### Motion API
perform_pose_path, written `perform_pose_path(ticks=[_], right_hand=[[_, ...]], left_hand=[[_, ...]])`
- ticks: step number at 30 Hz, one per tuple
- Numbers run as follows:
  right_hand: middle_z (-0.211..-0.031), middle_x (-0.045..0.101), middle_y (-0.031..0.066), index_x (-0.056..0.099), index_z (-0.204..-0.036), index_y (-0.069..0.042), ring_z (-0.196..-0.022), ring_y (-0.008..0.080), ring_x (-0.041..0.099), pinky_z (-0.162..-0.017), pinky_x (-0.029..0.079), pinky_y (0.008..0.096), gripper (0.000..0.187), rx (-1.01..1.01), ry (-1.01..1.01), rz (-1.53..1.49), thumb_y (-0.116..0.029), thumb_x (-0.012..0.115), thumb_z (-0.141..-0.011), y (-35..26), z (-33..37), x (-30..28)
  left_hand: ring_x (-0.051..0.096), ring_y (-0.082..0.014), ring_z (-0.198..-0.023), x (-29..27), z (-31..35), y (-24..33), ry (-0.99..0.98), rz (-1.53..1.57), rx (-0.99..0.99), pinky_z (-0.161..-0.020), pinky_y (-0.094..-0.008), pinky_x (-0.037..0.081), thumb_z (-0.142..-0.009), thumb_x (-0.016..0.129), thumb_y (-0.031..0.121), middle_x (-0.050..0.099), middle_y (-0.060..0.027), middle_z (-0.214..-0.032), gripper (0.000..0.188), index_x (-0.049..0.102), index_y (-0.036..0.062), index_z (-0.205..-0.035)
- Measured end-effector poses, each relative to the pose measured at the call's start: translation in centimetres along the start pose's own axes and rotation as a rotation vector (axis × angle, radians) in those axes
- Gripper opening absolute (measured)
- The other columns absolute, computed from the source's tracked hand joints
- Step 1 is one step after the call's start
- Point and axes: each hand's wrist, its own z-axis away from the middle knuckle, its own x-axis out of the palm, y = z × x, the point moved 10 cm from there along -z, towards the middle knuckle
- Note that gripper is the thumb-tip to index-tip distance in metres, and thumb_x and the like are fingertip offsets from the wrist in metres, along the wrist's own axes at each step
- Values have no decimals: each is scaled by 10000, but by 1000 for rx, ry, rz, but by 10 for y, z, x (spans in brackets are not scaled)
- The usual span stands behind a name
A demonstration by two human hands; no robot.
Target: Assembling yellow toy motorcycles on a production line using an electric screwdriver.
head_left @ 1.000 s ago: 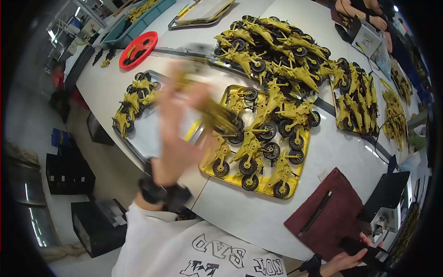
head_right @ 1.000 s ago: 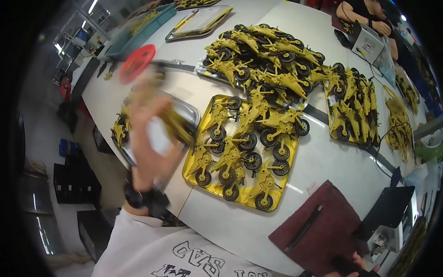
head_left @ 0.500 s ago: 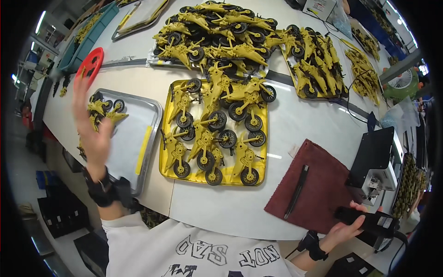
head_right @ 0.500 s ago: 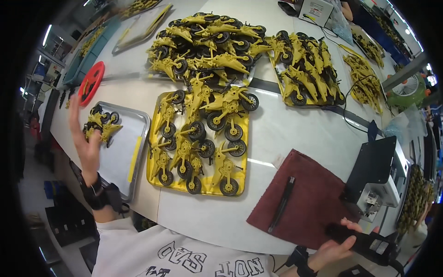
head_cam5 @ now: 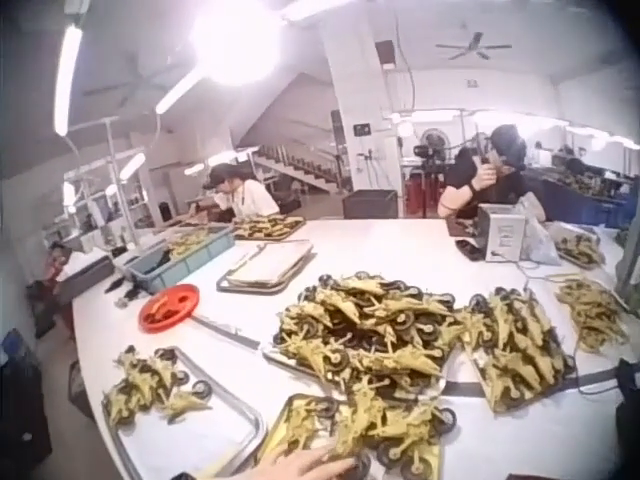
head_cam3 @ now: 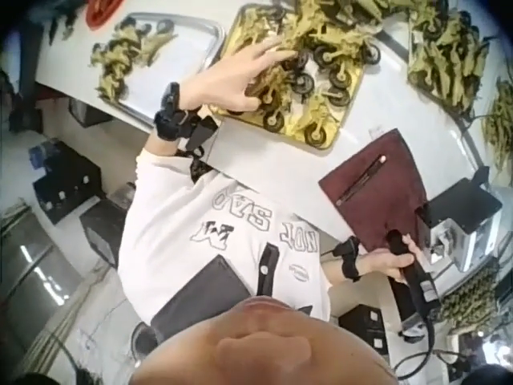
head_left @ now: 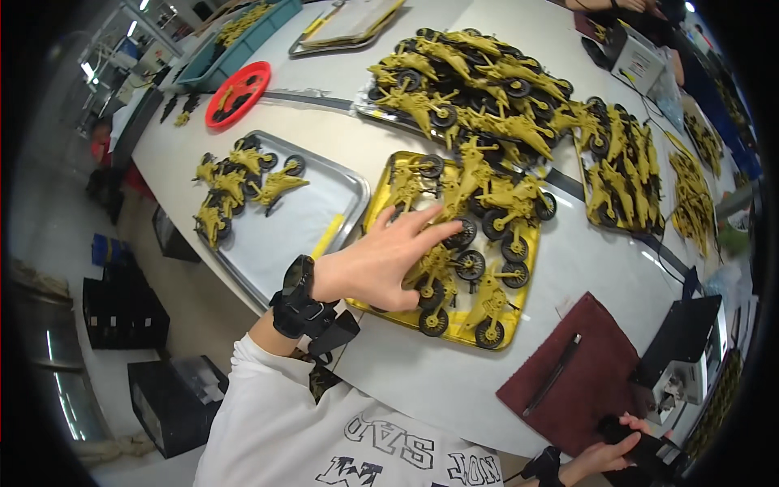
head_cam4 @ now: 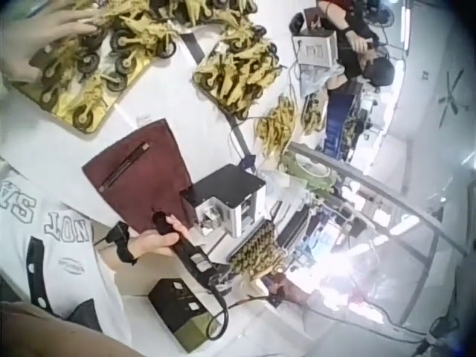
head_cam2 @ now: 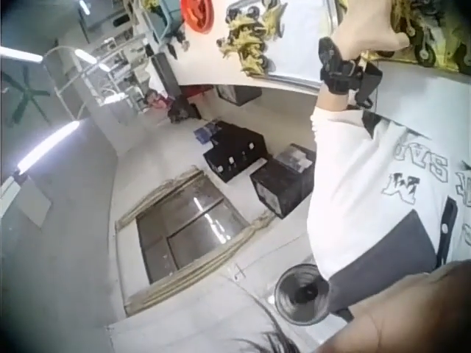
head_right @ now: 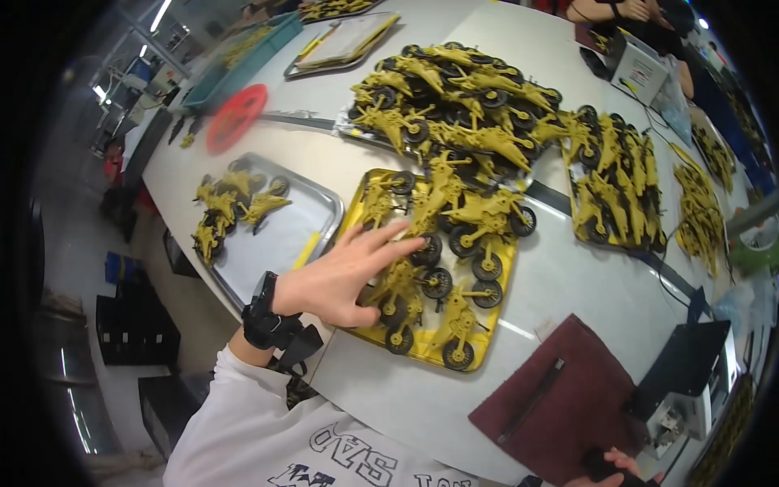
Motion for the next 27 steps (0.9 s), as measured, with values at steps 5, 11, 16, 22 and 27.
perform_pose_path(ticks=[5,11,16,22,27], right_hand=[[-969,551,120,397,-1235,84,-887,224,561,-894,437,371,366,54,81,8,-134,475,-951,11,2,-10],[-921,559,113,460,-1189,80,-884,240,576,-923,444,397,329,94,99,-61,-143,465,-946,10,7,-8],[-765,456,49,218,-1398,-16,-658,153,476,-711,460,364,518,19,121,-66,-110,442,-940,-2,3,1],[-731,505,92,131,-1439,-21,-569,184,507,-603,486,365,715,21,199,-61,-178,542,-876,-2,-1,0],[-751,470,47,152,-1450,-62,-629,142,480,-680,449,358,603,68,189,-46,-166,459,-941,-4,-4,-7]], left_hand=[[315,-399,-1308,9,4,-9,29,-21,-31,-1087,-492,200,-564,699,122,313,-261,-1403,990,265,140,-1453],[364,-378,-1238,-6,-2,-10,57,60,-82,-1062,-426,261,-541,705,118,410,-189,-1319,932,343,88,-1400],[375,-389,-1206,-26,-6,-1,165,-5,-78,-1059,-433,287,-532,712,104,404,-203,-1273,900,363,49,-1360],[458,-338,-1130,-8,-16,147,117,361,297,-936,-429,421,-481,846,84,419,-188,-1216,948,430,62,-1332],[371,-381,-1222,99,-77,215,11,180,524,-987,-482,350,-540,813,183,413,-198,-1256,953,379,83,-1382]])
